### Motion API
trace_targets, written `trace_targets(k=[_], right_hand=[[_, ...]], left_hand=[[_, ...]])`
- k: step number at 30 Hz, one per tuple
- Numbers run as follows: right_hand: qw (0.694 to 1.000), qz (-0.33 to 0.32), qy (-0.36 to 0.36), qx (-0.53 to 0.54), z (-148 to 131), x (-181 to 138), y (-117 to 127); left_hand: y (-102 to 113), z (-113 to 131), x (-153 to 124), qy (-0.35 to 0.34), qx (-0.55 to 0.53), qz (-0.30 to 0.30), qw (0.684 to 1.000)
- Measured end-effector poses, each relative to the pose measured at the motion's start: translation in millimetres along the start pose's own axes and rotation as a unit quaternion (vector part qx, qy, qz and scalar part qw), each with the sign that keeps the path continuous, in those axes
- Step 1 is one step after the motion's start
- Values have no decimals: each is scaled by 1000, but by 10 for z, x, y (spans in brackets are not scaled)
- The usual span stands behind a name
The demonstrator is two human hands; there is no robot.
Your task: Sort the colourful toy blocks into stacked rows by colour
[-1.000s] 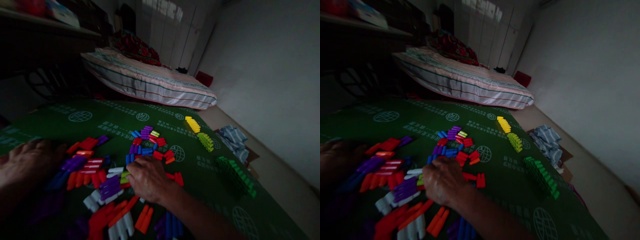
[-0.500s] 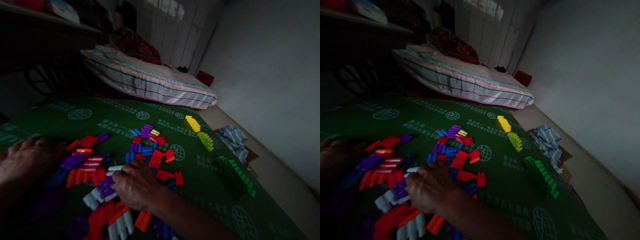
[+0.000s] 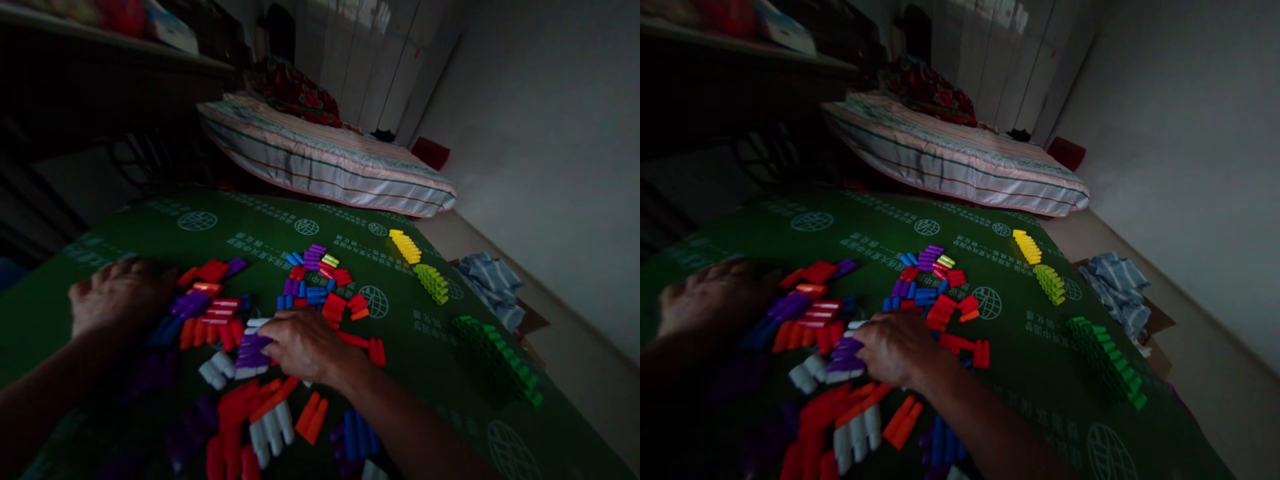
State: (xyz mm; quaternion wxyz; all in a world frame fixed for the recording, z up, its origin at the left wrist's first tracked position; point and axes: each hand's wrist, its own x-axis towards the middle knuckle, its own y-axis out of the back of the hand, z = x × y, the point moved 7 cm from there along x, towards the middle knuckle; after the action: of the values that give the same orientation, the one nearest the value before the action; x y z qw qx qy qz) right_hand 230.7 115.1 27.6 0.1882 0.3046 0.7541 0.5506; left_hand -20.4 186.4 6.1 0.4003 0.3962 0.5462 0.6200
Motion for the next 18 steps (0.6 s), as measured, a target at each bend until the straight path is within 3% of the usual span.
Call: trace_targets(k=[8,12,18], right_hand=[[992,23,-65,104,162,-75,15],[995,29,-72,70,140,-71,83],[998,-26,-55,-9,27,-177,86]], left_hand=[[55,42,-124,-12,-19,14,1000],[60,46,-143,-16,-18,14,1000],[58,47,-119,-13,-13,11,1000]])
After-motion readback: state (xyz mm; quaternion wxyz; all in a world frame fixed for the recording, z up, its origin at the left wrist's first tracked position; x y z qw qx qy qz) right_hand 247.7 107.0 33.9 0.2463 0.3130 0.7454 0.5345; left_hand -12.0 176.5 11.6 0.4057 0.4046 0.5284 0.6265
